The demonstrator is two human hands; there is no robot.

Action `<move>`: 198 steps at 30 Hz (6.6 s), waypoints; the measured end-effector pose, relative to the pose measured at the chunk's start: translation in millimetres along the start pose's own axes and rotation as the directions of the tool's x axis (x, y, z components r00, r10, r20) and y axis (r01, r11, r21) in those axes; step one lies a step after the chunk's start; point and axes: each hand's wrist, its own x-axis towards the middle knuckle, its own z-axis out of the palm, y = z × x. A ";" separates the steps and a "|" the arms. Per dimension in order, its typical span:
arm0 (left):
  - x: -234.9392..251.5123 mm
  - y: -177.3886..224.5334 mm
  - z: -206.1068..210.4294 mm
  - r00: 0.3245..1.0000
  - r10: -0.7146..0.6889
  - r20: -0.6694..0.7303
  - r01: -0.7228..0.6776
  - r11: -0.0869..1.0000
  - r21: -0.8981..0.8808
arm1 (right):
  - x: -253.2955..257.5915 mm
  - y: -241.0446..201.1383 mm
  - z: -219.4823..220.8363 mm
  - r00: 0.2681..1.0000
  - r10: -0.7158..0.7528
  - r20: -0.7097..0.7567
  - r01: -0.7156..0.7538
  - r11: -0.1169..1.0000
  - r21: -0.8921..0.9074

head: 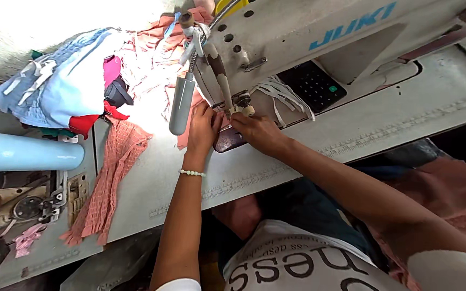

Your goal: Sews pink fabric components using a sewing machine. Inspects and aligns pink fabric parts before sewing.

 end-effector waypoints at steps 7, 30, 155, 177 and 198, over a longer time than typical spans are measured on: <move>22.5 2.1 -7.4 0.987 -0.150 0.059 0.153 0.987 -0.045 | -5.9 2.1 0.4 0.999 0.044 -0.026 -0.042 0.998 0.048; 3.6 -36.2 -22.7 0.730 -0.648 -0.217 0.625 0.762 -0.170 | -12.1 -5.4 -9.7 0.983 0.162 -0.091 -0.150 0.980 0.131; -289.1 65.1 -167.9 0.511 -0.732 -0.450 0.791 0.606 -0.087 | -24.6 -201.2 118.4 0.347 0.163 0.923 -0.533 0.844 0.051; -292.9 56.5 -143.3 0.485 -0.731 -0.480 0.540 0.682 -0.493 | -85.9 -175.9 26.3 0.927 -0.348 0.136 0.123 0.626 0.770; -266.9 103.1 -120.8 0.720 -0.632 -0.285 0.200 0.583 -0.788 | -36.1 -212.1 -11.2 0.951 0.099 0.293 -0.308 0.226 0.924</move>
